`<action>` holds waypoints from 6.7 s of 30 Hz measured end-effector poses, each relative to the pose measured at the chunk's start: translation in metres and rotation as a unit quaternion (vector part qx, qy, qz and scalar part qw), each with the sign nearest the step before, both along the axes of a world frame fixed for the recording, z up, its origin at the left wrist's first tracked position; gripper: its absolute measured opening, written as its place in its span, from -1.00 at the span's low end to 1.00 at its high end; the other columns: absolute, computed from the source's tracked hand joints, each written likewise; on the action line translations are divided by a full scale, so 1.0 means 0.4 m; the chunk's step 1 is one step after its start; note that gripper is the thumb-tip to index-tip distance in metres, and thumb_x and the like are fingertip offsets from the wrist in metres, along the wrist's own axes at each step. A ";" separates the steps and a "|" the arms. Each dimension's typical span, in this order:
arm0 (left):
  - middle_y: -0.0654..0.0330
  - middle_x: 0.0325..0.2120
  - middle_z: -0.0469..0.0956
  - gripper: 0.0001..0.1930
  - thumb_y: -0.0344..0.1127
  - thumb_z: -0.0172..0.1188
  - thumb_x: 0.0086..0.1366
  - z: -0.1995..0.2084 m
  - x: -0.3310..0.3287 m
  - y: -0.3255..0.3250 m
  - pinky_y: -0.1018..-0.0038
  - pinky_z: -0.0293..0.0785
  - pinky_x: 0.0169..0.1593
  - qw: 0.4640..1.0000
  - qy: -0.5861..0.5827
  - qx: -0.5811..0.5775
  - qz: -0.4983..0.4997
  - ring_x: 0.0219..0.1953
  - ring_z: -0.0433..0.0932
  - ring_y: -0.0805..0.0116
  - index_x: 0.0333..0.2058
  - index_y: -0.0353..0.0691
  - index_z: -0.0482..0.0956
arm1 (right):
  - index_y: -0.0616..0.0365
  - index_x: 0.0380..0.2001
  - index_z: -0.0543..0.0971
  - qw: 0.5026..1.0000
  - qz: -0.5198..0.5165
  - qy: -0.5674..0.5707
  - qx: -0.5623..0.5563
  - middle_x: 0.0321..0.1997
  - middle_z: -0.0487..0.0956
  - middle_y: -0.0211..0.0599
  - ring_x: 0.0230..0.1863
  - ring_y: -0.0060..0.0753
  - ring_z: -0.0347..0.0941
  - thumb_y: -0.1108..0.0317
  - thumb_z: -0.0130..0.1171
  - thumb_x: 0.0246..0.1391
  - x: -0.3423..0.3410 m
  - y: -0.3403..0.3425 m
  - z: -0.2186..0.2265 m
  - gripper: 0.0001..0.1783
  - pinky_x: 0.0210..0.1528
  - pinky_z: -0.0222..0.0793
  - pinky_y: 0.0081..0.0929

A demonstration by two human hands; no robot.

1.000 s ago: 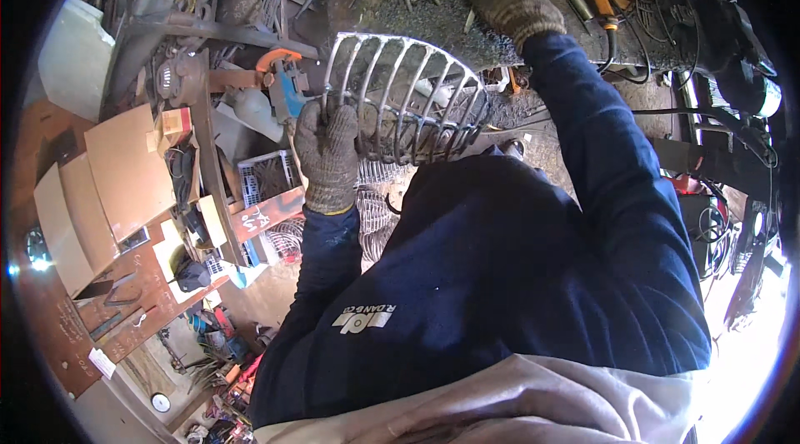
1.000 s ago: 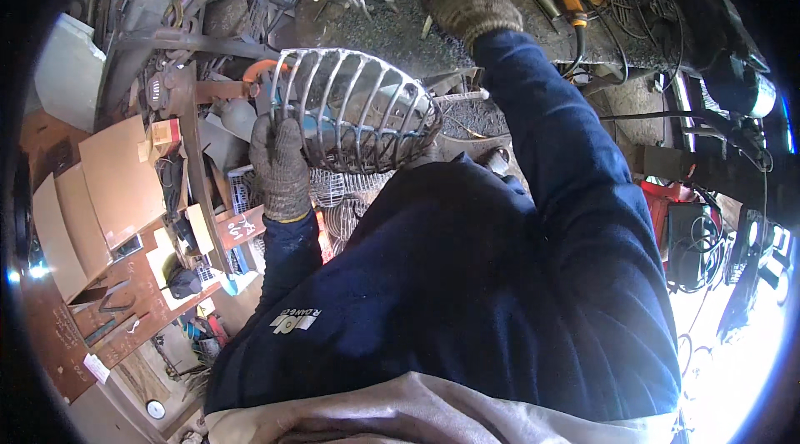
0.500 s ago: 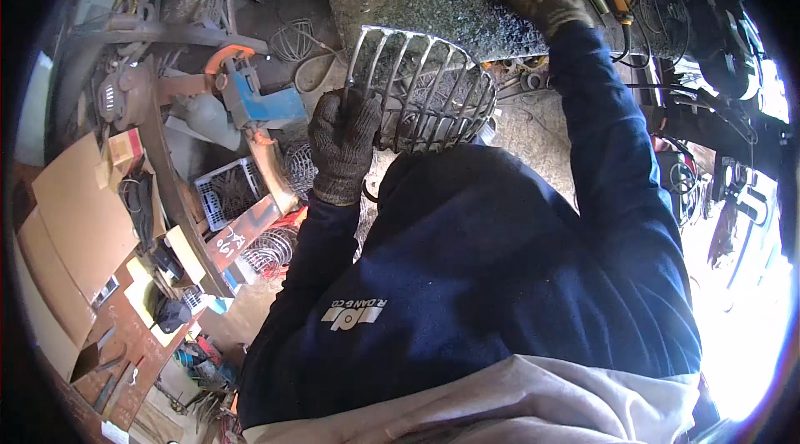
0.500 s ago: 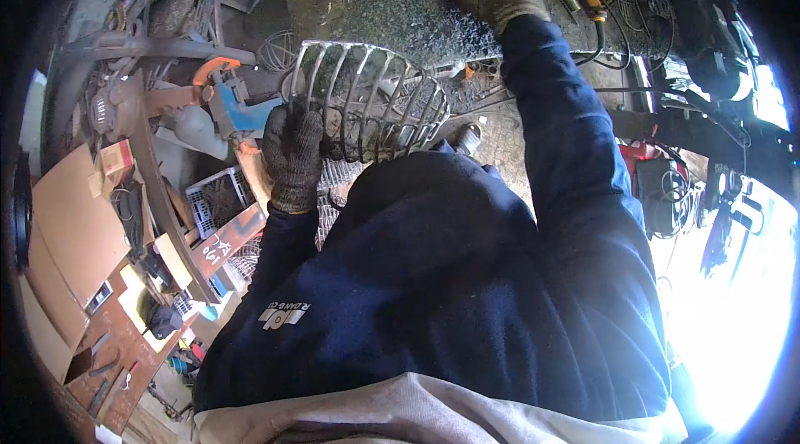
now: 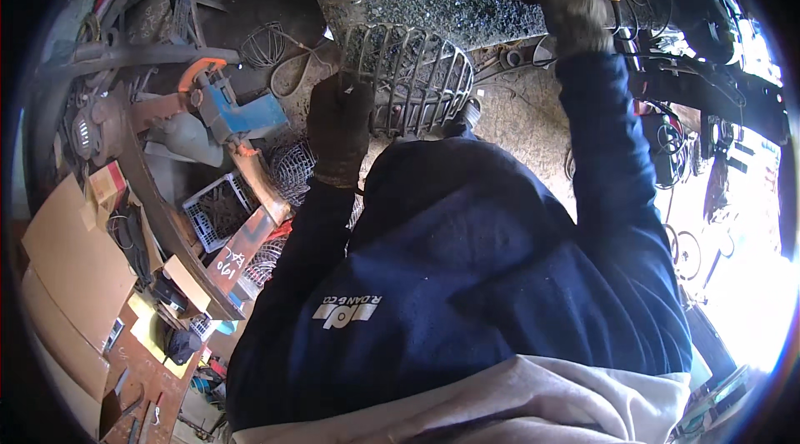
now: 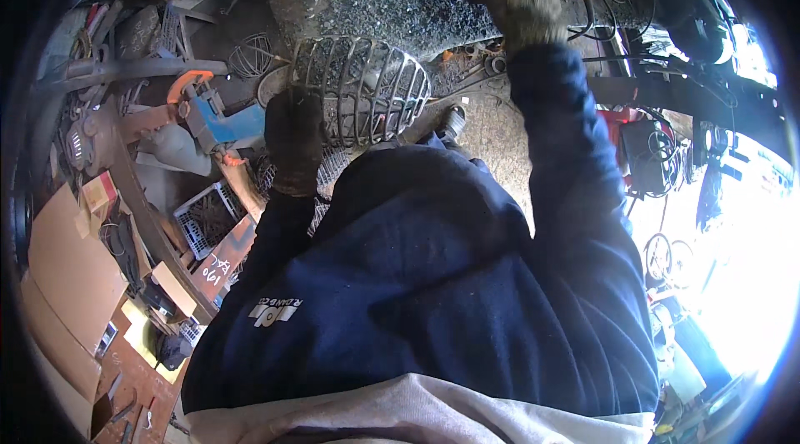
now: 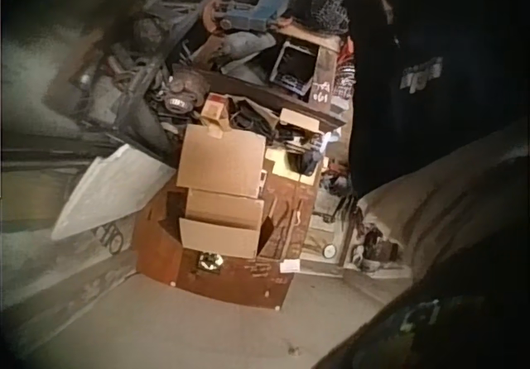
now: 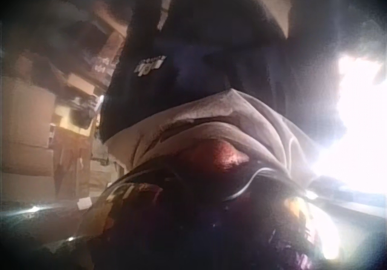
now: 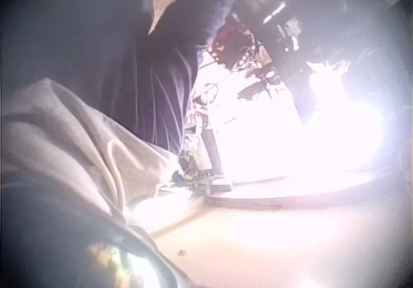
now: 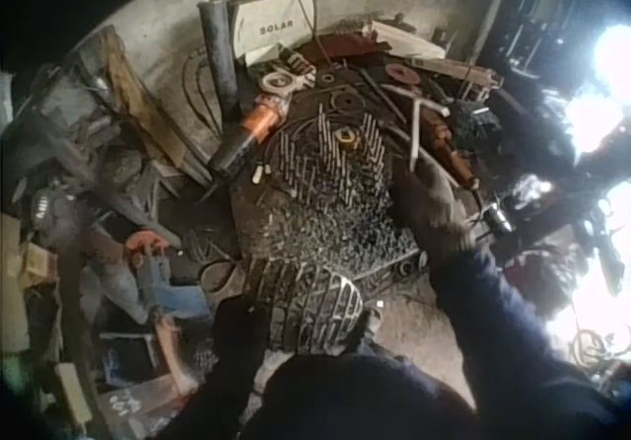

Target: The person uses a grinder on a wire-mesh frame, then strikes it with a hammer before welding several points on the frame with a welding rod.

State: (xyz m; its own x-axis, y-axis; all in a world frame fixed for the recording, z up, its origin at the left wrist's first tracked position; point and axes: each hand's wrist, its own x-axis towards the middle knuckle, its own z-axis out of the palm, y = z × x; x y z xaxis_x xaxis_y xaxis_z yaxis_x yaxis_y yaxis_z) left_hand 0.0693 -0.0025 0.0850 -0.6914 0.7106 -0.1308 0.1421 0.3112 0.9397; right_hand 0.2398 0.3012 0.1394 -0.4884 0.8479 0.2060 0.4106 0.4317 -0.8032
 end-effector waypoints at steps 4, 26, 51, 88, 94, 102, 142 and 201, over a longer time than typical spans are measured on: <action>0.17 -0.42 0.49 -0.66 -0.05 0.23 0.28 -0.080 -0.030 -0.001 0.34 0.45 -0.27 0.963 0.263 0.036 -0.049 -0.38 0.52 0.37 -0.21 -0.23 0.50 | 0.22 0.02 0.50 0.969 -0.030 0.177 -0.168 -0.55 0.46 -0.51 -0.64 -0.71 0.33 0.25 0.03 0.31 0.060 -0.207 0.000 -0.67 -0.61 0.28 -0.63; 0.15 -0.24 0.47 -0.77 -0.41 0.17 0.32 -0.147 -0.016 -0.007 0.48 0.48 -0.17 0.983 -0.177 0.056 0.000 -0.19 0.50 0.43 -0.10 -0.30 0.40 | 0.15 0.16 0.43 0.987 0.040 -0.124 -0.094 -0.42 0.58 -0.24 -0.44 -0.45 0.56 0.24 0.01 0.27 0.130 -0.473 -0.037 -0.57 -0.35 0.47 -0.43; 0.26 -0.47 0.46 -0.59 -0.15 0.14 0.36 -0.098 0.002 0.009 0.56 0.34 -0.54 0.992 -0.109 0.056 0.015 -0.62 0.45 0.54 0.03 -0.33 0.37 | 0.19 0.12 0.44 0.990 0.068 -0.117 0.029 -0.49 0.54 -0.27 -0.48 -0.42 0.54 0.28 -0.01 0.27 0.113 -0.460 -0.063 -0.61 -0.39 0.44 -0.42; 0.36 -0.58 0.40 -0.77 -0.21 0.16 0.36 -0.062 0.016 0.012 0.64 0.27 -0.59 0.986 -0.153 0.066 0.028 -0.64 0.36 0.64 -0.19 -0.21 0.38 | 0.18 0.11 0.46 0.991 0.030 -0.110 -0.077 -0.46 0.53 -0.33 -0.47 -0.57 0.47 0.29 -0.02 0.30 0.105 -0.473 0.013 -0.63 -0.40 0.40 -0.50; 0.36 -0.58 0.40 -0.76 -0.21 0.16 0.36 -0.069 0.014 0.009 0.65 0.27 -0.59 0.995 -0.072 0.063 0.007 -0.64 0.36 0.65 -0.17 -0.21 0.37 | 0.20 0.09 0.47 0.988 0.023 -0.136 -0.076 -0.39 0.57 -0.25 -0.38 -0.47 0.53 0.34 0.00 0.27 0.100 -0.481 0.008 -0.64 -0.34 0.43 -0.44; 0.29 -0.52 0.45 -0.70 -0.20 0.13 0.37 -0.067 0.011 0.017 0.57 0.30 -0.58 0.999 -0.036 0.029 0.008 -0.66 0.39 0.56 -0.08 -0.29 0.41 | 0.22 0.05 0.46 0.983 0.007 -0.177 -0.042 -0.36 0.58 -0.13 -0.37 -0.13 0.56 0.33 0.04 0.25 0.112 -0.478 -0.020 -0.66 -0.32 0.48 -0.27; 0.25 -0.44 0.48 -0.68 -0.27 0.14 0.35 -0.104 -0.001 0.001 0.57 0.41 -0.52 0.999 -0.018 0.051 -0.003 -0.57 0.47 0.52 0.00 -0.28 0.38 | 0.25 0.03 0.44 0.985 0.070 -0.155 -0.033 -0.27 0.55 0.03 -0.28 0.08 0.52 0.34 0.03 0.26 0.108 -0.457 -0.015 -0.68 -0.26 0.45 -0.14; 0.03 -0.27 0.42 -0.75 -0.40 0.09 0.35 -0.085 0.016 0.020 0.28 0.41 -0.17 0.994 0.095 0.018 -0.050 -0.24 0.44 0.09 -0.03 -0.32 0.42 | 0.22 0.09 0.48 0.976 0.022 -0.194 -0.094 -0.39 0.57 -0.32 -0.47 -0.60 0.49 0.28 0.06 0.28 0.041 -0.442 0.067 -0.63 -0.38 0.43 -0.57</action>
